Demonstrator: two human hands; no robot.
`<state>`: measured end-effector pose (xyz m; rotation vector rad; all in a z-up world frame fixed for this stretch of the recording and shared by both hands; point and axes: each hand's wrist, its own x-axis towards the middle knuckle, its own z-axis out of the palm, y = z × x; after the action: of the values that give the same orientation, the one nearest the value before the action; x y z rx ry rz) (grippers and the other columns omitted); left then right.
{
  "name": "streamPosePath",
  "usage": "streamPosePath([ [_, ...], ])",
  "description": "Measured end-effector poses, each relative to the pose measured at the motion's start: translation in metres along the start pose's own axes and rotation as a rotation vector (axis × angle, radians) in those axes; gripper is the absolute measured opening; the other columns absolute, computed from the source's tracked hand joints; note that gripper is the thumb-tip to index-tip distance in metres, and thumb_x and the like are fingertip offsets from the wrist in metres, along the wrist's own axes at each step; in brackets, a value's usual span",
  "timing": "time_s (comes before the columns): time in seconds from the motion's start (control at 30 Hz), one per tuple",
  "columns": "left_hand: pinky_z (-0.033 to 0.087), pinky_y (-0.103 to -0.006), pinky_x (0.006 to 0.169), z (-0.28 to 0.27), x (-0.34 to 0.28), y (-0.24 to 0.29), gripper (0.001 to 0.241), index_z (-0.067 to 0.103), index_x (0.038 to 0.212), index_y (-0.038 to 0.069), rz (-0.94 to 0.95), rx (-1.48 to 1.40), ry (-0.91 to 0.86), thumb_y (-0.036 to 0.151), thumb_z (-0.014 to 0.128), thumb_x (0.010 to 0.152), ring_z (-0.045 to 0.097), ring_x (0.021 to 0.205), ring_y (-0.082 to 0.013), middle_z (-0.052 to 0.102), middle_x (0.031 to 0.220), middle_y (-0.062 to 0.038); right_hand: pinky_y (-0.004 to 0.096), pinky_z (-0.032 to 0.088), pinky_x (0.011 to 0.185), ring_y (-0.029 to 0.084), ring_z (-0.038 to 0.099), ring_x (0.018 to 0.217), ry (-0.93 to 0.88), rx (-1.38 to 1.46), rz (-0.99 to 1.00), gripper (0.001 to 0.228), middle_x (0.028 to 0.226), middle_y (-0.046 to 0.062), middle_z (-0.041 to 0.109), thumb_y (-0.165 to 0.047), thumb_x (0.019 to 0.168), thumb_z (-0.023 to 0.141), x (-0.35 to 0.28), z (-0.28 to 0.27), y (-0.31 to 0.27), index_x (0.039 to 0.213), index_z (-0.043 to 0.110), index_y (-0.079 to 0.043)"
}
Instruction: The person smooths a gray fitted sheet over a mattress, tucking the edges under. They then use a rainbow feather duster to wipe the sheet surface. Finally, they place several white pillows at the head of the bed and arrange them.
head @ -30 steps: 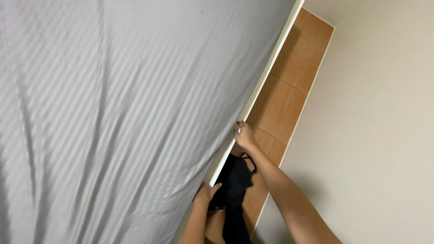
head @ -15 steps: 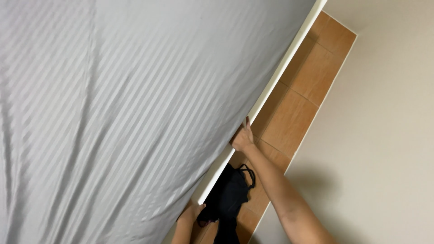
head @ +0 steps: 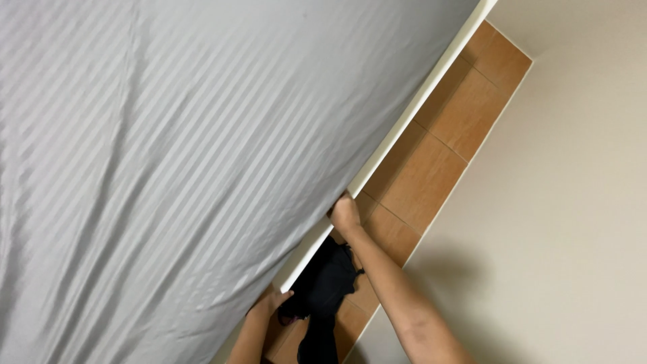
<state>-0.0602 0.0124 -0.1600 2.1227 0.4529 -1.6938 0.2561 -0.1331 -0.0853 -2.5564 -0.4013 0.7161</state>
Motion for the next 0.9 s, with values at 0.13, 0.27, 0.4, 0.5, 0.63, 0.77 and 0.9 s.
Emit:
streamPosePath([
  [0.13, 0.023, -0.0466, 0.125, -0.026, -0.040, 0.025, 0.097, 0.029, 0.157, 0.003, 0.006, -0.025, 0.093, 0.078, 0.040, 0.098, 0.027, 0.152, -0.0388, 0.031, 0.161, -0.024, 0.043, 0.058, 0.096, 0.039, 0.066, 0.118, 0.106, -0.152, -0.270, 0.044, 0.127, 0.028, 0.064, -0.010, 0.076, 0.069, -0.059, 0.001, -0.024, 0.116, 0.066, 0.007],
  [0.27, 0.048, -0.0446, 0.109, -0.023, -0.116, 0.046, 0.079, 0.059, 0.137, -0.003, -0.190, -0.232, 0.270, 0.066, 0.045, 0.101, 0.061, 0.128, -0.0361, 0.061, 0.140, -0.024, 0.050, 0.050, 0.104, 0.045, 0.056, 0.126, 0.369, 0.070, -0.305, 0.036, 0.138, 0.033, 0.055, -0.017, 0.094, 0.066, -0.120, -0.015, -0.073, 0.118, 0.063, 0.010],
  [0.4, 0.047, -0.0461, 0.102, 0.002, -0.147, 0.011, 0.057, 0.061, 0.129, -0.001, -0.011, -0.609, 0.603, 0.044, 0.066, 0.093, 0.058, 0.120, -0.0421, 0.060, 0.131, -0.027, 0.050, 0.037, 0.121, 0.037, 0.042, 0.145, 0.341, 0.089, -0.264, 0.044, 0.155, 0.021, 0.044, -0.029, 0.101, 0.060, -0.152, -0.014, -0.127, 0.134, 0.058, 0.000],
  [0.5, 0.050, -0.0442, 0.097, 0.022, -0.179, -0.008, 0.040, 0.061, 0.122, 0.000, 0.262, -0.083, 0.804, 0.024, 0.065, 0.089, 0.065, 0.108, -0.0367, 0.064, 0.118, -0.022, 0.064, 0.011, 0.125, 0.039, 0.023, 0.158, 0.232, -0.114, -0.465, 0.062, 0.171, 0.018, 0.025, -0.036, 0.101, 0.053, -0.157, 0.000, -0.192, 0.158, 0.044, -0.013],
  [0.63, 0.049, -0.0437, 0.103, -0.032, -0.303, -0.093, 0.029, 0.063, 0.122, 0.007, 0.428, -0.258, 0.710, 0.028, 0.063, 0.101, 0.065, 0.111, -0.0342, 0.068, 0.116, -0.017, 0.072, -0.006, 0.115, 0.039, 0.009, 0.156, 0.088, -0.269, -0.478, 0.074, 0.170, 0.014, 0.013, -0.057, 0.098, 0.050, -0.160, 0.028, -0.304, 0.162, 0.029, -0.026],
  [0.77, 0.039, -0.0530, 0.110, -0.051, -0.326, -0.238, 0.047, 0.063, 0.132, 0.014, 0.299, -0.225, 1.426, 0.025, 0.070, 0.087, 0.052, 0.128, -0.0321, 0.057, 0.137, -0.012, 0.073, -0.005, 0.117, 0.037, 0.004, 0.158, 0.058, -0.285, -0.558, 0.077, 0.172, 0.012, 0.009, -0.065, 0.097, 0.045, -0.156, 0.093, -0.400, 0.163, 0.024, -0.032],
  [0.9, 0.018, -0.0651, 0.115, -0.068, -0.351, -0.341, 0.070, 0.051, 0.148, 0.034, -0.014, -0.233, 1.412, 0.061, 0.065, 0.085, 0.028, 0.149, -0.0371, 0.035, 0.163, -0.010, 0.075, -0.006, 0.115, 0.036, 0.000, 0.158, -0.013, -0.357, -0.599, 0.084, 0.172, 0.010, 0.004, -0.072, 0.093, 0.045, -0.174, 0.138, -0.481, 0.164, 0.021, -0.034],
])
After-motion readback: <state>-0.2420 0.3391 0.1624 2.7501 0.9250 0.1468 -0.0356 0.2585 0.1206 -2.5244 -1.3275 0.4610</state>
